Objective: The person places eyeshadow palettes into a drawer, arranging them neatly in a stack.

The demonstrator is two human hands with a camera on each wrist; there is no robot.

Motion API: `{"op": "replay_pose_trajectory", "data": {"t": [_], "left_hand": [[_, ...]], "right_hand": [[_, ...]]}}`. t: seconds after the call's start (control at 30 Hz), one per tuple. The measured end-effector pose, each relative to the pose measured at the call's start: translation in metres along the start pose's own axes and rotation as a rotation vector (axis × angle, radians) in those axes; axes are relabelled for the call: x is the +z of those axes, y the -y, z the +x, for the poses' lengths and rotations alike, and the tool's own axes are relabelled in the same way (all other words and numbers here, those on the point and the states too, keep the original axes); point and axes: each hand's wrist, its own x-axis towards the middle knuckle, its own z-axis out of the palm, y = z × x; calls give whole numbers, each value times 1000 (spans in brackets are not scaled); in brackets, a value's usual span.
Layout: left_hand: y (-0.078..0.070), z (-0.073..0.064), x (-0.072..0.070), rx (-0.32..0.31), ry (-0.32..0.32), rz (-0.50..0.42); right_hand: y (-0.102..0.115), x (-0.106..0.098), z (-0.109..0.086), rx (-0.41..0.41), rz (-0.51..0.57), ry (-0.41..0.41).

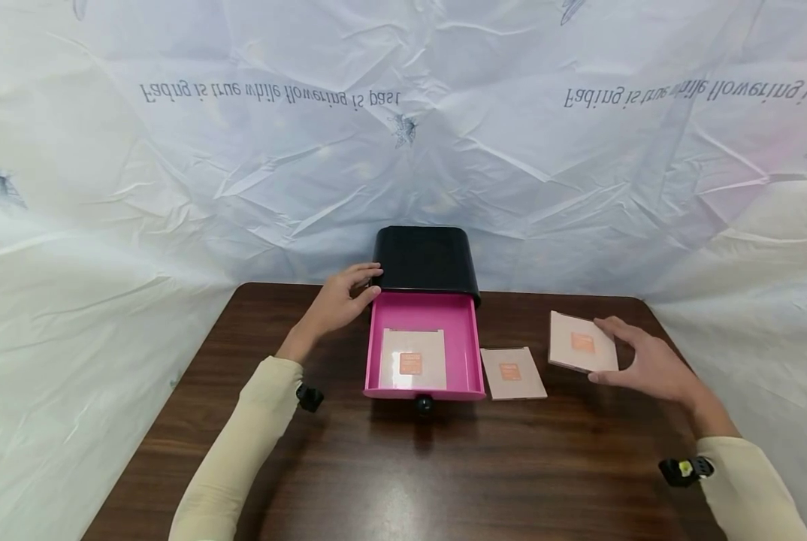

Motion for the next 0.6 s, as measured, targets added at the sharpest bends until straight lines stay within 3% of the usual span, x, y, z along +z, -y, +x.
{"op": "replay_pose_trajectory", "data": {"t": [0.33,0.6], "left_hand": [[3,0,0,4,-5,-2],[3,0,0,-1,-6,-6]], "right_hand": [[57,-22,4,-81,6,-108],[100,-22,8,-142,2,-191]]}}
